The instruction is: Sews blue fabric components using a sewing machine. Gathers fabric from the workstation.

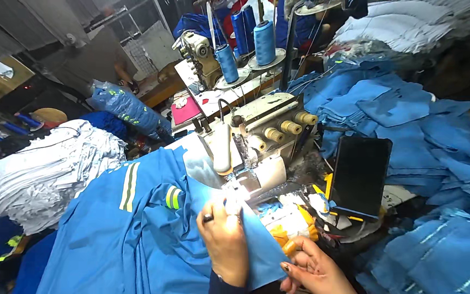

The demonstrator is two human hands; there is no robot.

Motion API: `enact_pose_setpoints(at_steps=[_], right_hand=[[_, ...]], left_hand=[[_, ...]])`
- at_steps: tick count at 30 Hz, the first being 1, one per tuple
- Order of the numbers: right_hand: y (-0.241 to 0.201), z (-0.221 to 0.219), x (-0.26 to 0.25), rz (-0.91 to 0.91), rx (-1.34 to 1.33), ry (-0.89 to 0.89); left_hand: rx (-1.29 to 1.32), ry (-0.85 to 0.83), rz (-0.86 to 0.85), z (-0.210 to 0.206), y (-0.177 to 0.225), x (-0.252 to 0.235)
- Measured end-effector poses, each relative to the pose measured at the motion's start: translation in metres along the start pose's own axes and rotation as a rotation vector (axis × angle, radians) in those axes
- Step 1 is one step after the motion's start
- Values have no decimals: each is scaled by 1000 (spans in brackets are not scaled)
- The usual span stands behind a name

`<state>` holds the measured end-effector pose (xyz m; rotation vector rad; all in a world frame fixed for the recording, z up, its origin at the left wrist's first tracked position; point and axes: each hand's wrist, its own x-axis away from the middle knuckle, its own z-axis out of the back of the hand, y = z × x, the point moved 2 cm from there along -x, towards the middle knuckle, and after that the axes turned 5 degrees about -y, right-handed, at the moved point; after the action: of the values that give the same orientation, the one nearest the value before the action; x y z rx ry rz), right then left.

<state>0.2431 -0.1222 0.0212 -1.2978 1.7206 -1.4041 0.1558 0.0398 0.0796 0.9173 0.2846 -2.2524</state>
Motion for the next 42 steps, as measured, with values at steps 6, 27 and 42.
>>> enact_pose_setpoints(at_steps=[6,27,42], right_hand=[[-7,-7,2,52,5,-43],[-33,-36,-108,496,287,163],[-54,-70,-111,637,582,118]], left_hand=[[-12,-95,-25,-13,14,12],[246,-515,217,-47,-63,-102],[471,305,363,31,-106,-10]])
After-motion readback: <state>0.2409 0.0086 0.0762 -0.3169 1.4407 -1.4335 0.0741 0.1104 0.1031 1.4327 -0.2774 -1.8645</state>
